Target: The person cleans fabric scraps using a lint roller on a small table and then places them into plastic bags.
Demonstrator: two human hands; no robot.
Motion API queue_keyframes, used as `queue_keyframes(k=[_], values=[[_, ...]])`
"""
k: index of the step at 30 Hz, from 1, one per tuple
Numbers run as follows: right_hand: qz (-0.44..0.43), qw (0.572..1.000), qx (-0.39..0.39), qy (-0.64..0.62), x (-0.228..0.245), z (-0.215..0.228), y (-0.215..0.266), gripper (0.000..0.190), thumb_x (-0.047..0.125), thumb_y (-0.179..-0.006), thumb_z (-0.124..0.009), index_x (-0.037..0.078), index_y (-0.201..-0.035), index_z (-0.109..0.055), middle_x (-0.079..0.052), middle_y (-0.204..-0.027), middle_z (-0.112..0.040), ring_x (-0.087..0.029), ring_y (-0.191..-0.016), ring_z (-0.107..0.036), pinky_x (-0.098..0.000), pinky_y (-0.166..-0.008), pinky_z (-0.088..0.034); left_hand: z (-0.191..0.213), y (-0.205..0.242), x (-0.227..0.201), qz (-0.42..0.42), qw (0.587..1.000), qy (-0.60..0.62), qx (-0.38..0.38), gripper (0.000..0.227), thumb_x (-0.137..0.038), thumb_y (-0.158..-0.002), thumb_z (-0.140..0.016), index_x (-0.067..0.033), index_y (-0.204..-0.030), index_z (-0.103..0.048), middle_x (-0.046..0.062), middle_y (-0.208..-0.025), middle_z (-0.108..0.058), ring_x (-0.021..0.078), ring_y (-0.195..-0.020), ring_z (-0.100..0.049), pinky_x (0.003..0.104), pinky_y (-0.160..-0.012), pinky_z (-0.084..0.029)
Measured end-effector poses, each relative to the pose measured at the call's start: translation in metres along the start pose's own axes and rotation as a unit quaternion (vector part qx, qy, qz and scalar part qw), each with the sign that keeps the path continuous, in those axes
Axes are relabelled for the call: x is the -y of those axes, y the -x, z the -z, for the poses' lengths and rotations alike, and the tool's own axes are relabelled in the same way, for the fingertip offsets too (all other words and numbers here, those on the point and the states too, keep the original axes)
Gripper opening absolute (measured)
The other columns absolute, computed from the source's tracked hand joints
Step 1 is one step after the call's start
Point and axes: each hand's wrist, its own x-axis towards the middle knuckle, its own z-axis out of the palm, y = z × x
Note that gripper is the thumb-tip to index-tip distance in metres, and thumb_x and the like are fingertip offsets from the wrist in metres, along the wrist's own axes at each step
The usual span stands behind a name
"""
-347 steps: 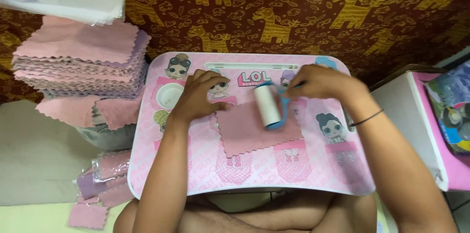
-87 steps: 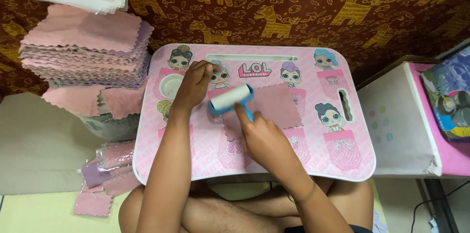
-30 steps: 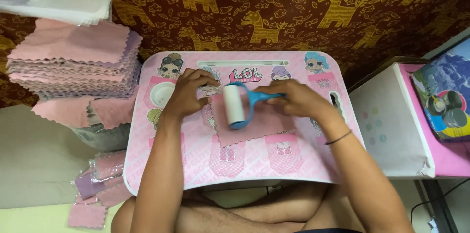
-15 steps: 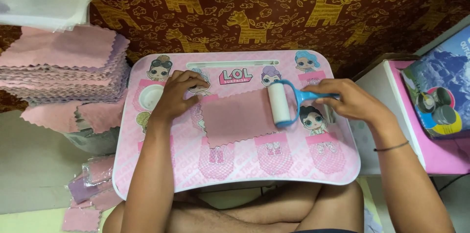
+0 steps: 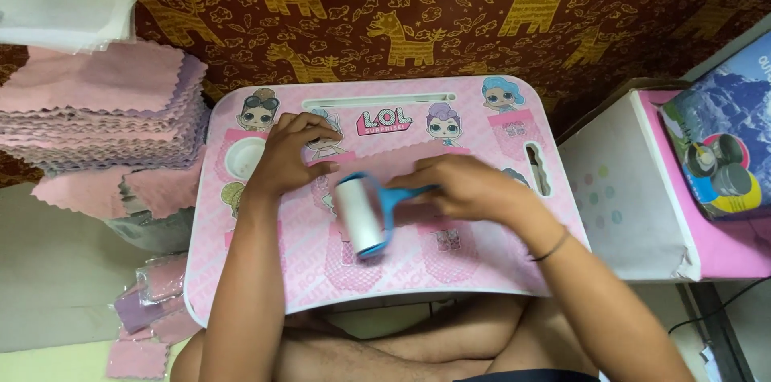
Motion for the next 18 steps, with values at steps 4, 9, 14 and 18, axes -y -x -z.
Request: queue_keyframes(k=[4,9,14,18], values=[[-0.004,1.000,0.010,0.005,0.010,-0.011,-0.011,0.043,0.017,-0.092,-0.062,0.027,-0.133,-0.068,-0.007,-0.091,-0.071,-0.036,-0.084,-0.069,-0.0496,-0.080,-0.055,0.001,-0.001,0.000,0.005,1.000,0.017,-0.001,0.042,-0.040,-0.080,-0.085,-0.0250,-0.118,-0.076,0.002,-0.126,-0.063,0.0267,-0.124,-0.047,0.045,-0.109,-0.032],[-0.056,0.997,-0.002,-0.044,-0.022,0.012,0.018,0.044,0.021,-0.088,-0.067,0.024,-0.131,-0.070,-0.014,-0.086,-0.071,-0.035,-0.079,-0.070,-0.0483,-0.076,-0.054,0.003,0.002,-0.006,0.007,1.000,0.000,0.002,0.045,-0.039,-0.077,-0.086,-0.0270,-0.118,-0.075,-0.002,-0.126,-0.063,0.0250,-0.124,-0.047,0.044,-0.109,-0.033],[-0.122,0.990,-0.056,-0.042,-0.065,0.039,0.072,0.045,0.009,-0.082,-0.069,0.020,-0.126,-0.075,-0.021,-0.081,-0.075,-0.038,-0.073,-0.070,-0.0494,-0.074,-0.052,0.004,0.003,-0.009,0.010,1.000,0.003,-0.004,0.043,-0.037,-0.077,-0.087,-0.0263,-0.117,-0.076,0.000,-0.126,-0.063,0.0255,-0.124,-0.047,0.044,-0.109,-0.033],[-0.172,0.980,-0.103,-0.013,-0.071,0.047,0.098,0.042,0.009,-0.083,-0.070,0.021,-0.123,-0.077,-0.020,-0.082,-0.077,-0.039,-0.072,-0.070,-0.0471,-0.075,-0.052,0.004,0.003,-0.010,0.010,1.000,-0.001,-0.003,0.044,-0.037,-0.076,-0.087,-0.0253,-0.117,-0.076,0.000,-0.125,-0.063,0.0261,-0.123,-0.047,0.045,-0.109,-0.033]])
